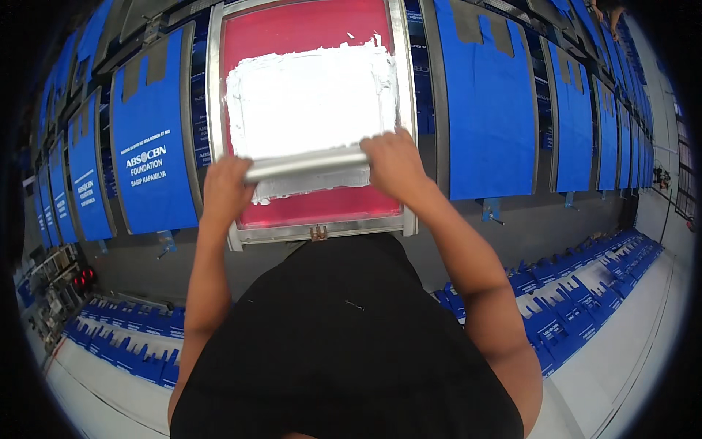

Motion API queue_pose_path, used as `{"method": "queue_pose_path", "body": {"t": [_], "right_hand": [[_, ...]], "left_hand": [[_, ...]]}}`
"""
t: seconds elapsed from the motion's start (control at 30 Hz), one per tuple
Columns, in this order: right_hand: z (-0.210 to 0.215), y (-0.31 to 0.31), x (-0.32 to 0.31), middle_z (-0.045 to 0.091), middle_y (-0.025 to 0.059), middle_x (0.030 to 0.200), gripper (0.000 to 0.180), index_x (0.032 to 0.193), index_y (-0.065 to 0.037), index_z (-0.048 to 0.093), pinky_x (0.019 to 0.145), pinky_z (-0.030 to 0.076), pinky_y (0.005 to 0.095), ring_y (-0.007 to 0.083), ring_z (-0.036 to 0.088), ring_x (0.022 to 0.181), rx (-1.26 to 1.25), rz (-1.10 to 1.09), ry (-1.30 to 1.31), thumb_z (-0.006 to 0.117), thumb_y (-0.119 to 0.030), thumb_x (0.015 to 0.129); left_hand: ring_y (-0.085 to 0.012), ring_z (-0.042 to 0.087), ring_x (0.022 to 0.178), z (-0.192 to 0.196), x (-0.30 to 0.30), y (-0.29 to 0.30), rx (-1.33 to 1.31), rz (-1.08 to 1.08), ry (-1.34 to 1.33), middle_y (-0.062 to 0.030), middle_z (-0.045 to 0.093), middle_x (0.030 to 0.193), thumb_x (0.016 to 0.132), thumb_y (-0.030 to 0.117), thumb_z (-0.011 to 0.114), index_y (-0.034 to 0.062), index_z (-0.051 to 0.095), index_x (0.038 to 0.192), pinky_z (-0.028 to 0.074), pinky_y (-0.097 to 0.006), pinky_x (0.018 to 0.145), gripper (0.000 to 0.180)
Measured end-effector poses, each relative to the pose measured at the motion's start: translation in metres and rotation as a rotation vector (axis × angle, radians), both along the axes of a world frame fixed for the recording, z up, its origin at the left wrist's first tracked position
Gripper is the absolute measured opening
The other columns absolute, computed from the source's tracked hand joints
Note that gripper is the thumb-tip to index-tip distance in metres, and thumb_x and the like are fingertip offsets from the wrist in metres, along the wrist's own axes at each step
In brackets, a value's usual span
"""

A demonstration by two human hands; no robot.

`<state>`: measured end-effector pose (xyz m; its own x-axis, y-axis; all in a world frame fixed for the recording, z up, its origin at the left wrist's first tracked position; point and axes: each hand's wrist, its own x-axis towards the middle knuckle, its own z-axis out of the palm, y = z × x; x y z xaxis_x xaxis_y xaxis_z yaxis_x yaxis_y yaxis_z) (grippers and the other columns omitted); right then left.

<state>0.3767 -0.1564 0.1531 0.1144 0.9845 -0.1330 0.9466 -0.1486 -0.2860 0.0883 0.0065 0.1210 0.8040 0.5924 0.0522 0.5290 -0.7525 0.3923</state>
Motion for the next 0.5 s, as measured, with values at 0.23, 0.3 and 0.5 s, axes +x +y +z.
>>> {"method": "queue_pose_path", "body": {"t": [0.23,0.3,0.5], "right_hand": [[-0.004,-0.021,-0.024,0.066,0.0120,0.082,0.031,0.090,-0.006,0.064,0.104,0.037,0.0512,0.0322,0.062,0.087,-0.139,-0.057,-0.049,0.060,0.002,0.061],[-0.007,-0.025,-0.026,0.063,0.0111,0.076,0.020,0.081,-0.008,0.062,0.103,0.036,0.0533,0.0311,0.062,0.082,-0.075,-0.030,-0.074,0.061,0.000,0.062],[-0.041,0.015,0.002,0.069,0.0099,0.093,0.039,0.103,-0.011,0.068,0.110,0.029,0.0547,0.0272,0.064,0.095,-0.045,-0.078,-0.149,0.064,0.000,0.065]], "left_hand": [[-0.0333,0.059,0.088,-0.013,-0.011,-0.030,-0.135,0.066,-0.061,-0.0111,0.064,0.094,0.055,0.002,0.075,0.0044,0.063,0.094,0.049,-0.043,0.080,0.041],[-0.0332,0.060,0.089,-0.022,-0.017,-0.041,-0.084,0.054,-0.120,-0.0123,0.065,0.095,0.053,0.001,0.074,0.0041,0.063,0.095,0.048,-0.043,0.081,0.043],[-0.0340,0.062,0.088,-0.052,0.008,0.004,0.025,0.088,-0.148,-0.0141,0.066,0.093,0.055,0.001,0.072,0.0056,0.066,0.099,0.049,-0.044,0.080,0.045]]}}
